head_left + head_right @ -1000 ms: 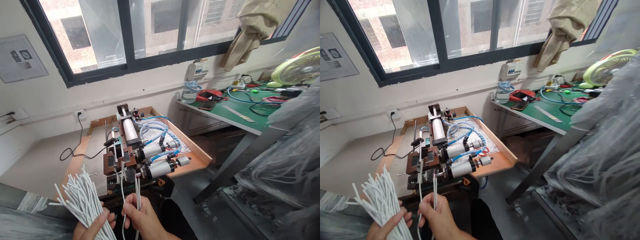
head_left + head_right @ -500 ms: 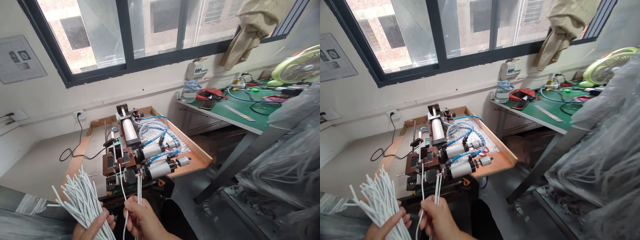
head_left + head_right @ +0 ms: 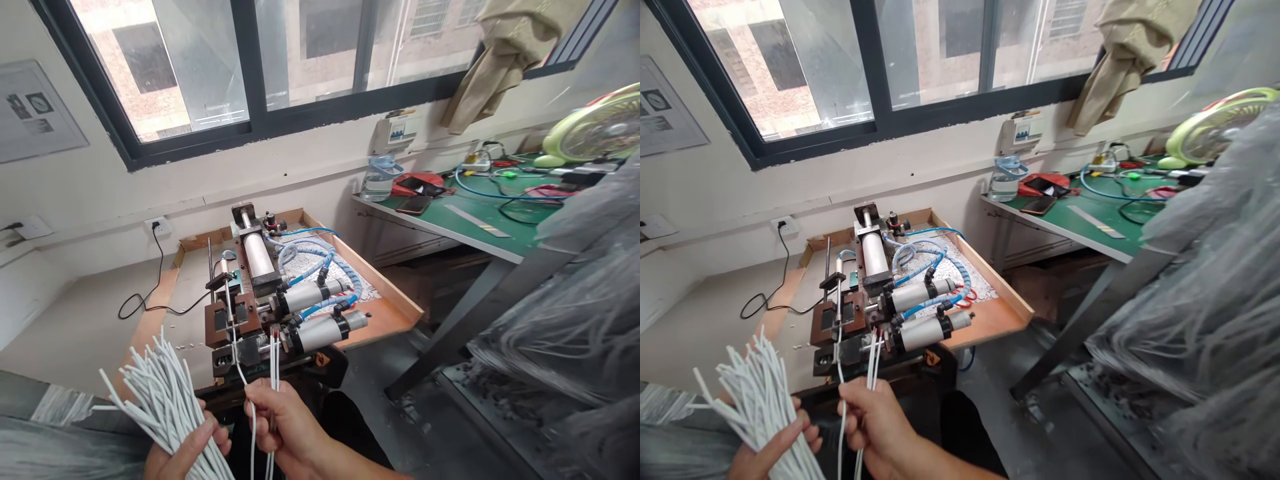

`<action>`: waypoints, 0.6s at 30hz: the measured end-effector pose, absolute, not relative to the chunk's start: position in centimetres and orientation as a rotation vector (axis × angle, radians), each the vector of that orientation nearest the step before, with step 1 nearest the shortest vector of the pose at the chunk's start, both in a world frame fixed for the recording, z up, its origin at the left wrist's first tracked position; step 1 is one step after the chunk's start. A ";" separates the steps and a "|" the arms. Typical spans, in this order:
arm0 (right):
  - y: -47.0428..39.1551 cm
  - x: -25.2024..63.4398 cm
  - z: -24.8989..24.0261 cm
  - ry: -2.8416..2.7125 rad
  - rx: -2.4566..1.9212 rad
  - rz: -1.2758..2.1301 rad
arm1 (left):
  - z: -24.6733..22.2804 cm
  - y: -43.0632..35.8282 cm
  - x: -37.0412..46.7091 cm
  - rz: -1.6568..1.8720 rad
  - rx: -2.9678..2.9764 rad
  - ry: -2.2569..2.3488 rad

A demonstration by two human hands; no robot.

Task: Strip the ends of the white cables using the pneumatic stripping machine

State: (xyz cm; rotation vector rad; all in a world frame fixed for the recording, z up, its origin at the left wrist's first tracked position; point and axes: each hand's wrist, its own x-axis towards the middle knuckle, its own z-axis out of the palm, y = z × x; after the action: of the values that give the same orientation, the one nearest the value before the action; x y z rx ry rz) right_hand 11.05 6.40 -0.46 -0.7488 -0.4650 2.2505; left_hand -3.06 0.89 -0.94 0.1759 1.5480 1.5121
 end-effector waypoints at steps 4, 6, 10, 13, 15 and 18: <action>6.6 11.2 -2.1 -0.723 -0.724 2.130 | -0.2 0.9 -2.3 1.535 0.189 1.547; 6.6 11.5 -3.0 -0.800 -0.723 2.035 | 0.2 0.9 -1.9 1.553 0.209 1.536; 5.6 12.5 -4.4 -0.990 -0.691 2.072 | 0.6 0.7 -1.5 1.589 0.287 1.530; 4.1 13.4 -5.1 -1.080 -0.670 2.224 | 0.7 0.4 -1.5 1.616 0.383 1.518; 3.3 13.9 -5.4 -1.117 -0.662 2.292 | 0.8 0.1 -1.5 1.624 0.451 1.493; 2.6 14.3 -5.5 -1.125 -0.629 2.391 | 1.2 -0.3 -1.4 1.605 0.494 1.475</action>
State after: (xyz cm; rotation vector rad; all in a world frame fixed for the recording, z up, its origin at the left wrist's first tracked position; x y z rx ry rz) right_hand 14.34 2.59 -5.55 -0.6289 -1.1248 2.3914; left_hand -1.36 -0.32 1.21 0.4936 1.4752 1.6052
